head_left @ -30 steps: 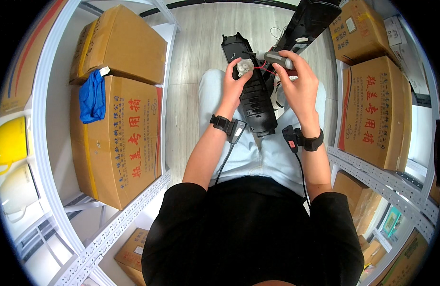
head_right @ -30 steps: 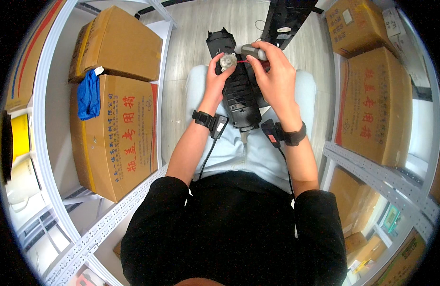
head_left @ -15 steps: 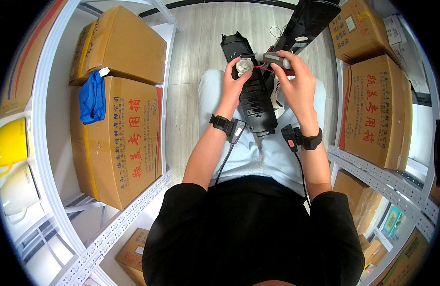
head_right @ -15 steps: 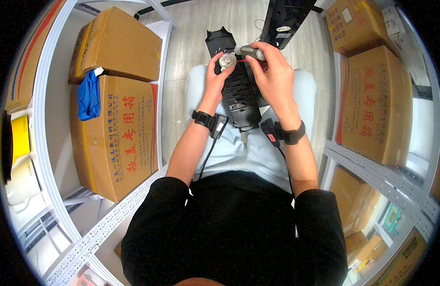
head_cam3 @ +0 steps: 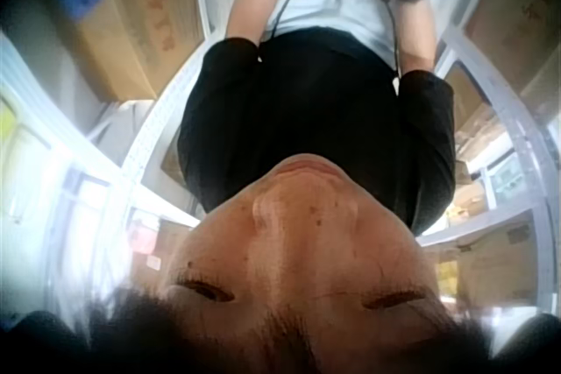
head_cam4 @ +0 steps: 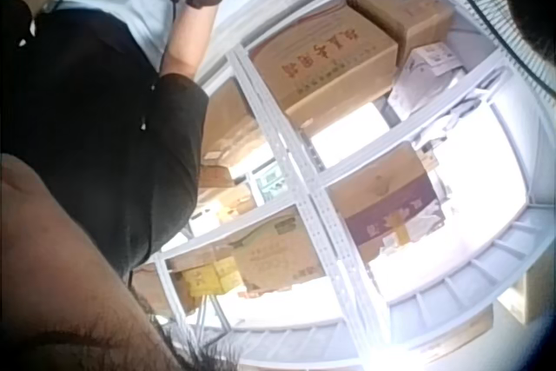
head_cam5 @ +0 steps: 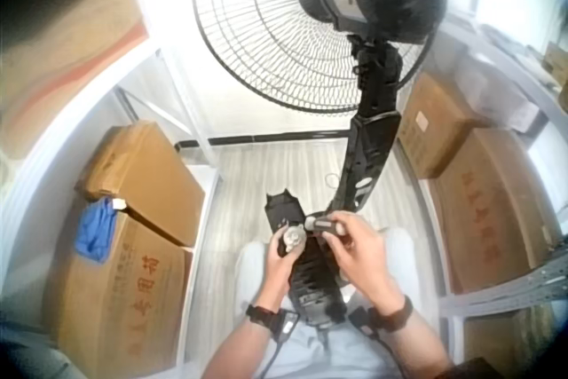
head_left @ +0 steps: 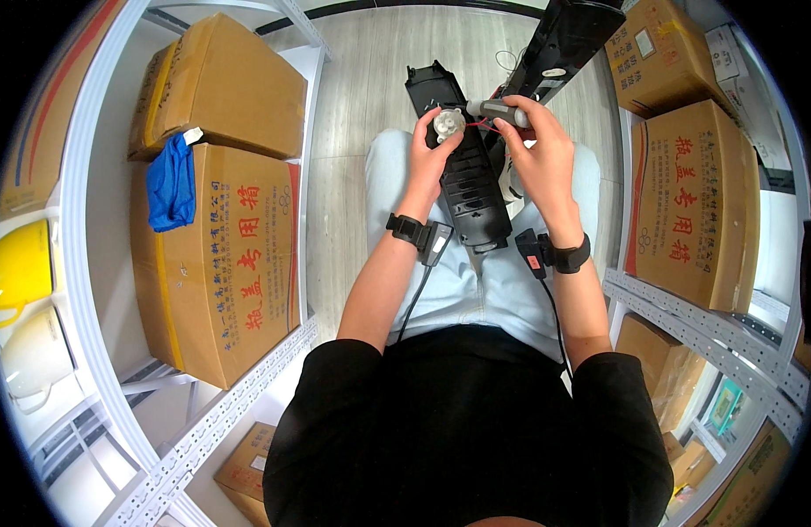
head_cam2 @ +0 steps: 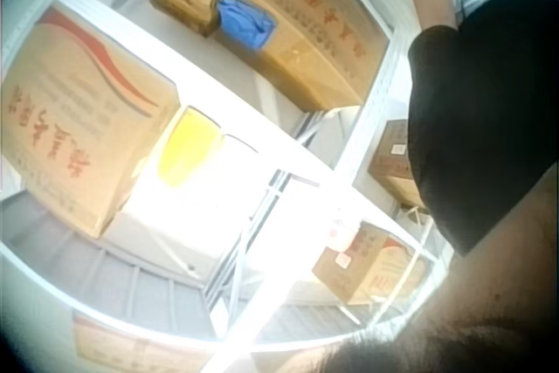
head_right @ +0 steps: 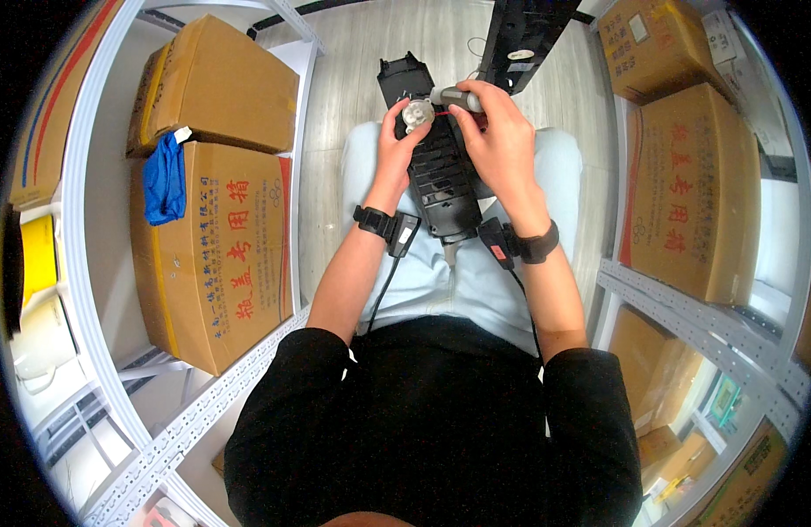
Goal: The person sits on the floor and uses a screwdriver to disassemble and reassemble the base of a standing fan. They remove the cover, unscrew internal components, separate the motor housing, and then reattach the parts and cover.
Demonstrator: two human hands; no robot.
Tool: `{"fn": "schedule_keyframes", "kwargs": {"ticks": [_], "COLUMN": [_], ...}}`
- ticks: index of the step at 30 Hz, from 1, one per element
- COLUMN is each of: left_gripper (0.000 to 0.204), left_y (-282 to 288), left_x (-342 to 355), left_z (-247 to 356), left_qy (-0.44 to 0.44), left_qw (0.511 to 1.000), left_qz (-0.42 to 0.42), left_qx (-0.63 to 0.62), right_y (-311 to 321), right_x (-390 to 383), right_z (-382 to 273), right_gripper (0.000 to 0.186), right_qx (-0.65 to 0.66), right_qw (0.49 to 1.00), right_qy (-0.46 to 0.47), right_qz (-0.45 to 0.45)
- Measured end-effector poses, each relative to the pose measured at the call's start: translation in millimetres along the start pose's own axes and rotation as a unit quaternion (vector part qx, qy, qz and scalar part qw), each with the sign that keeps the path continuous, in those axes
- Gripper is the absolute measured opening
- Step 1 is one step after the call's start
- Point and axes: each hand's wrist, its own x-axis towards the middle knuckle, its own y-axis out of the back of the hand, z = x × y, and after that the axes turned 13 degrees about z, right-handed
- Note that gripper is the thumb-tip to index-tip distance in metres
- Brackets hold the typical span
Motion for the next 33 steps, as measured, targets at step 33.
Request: {"fn": "schedule_keyframes", "kwargs": {"ticks": [33], "left_gripper": [0.045], "left_y": [0.5], "left_x": [3.1], "left_z": [-6.8], "left_qy": [0.010], "left_qw": [1.000], "left_qz": [-0.003], "left_qx": [-0.019], "right_y": [-16.0], "right_x": [-1.3], "right_z": [8.0], "right_gripper": [0.027], "right_qx": [0.031], "right_qw": [0.999], "right_qy": [-0.012], "right_qz": [-0.004]}}
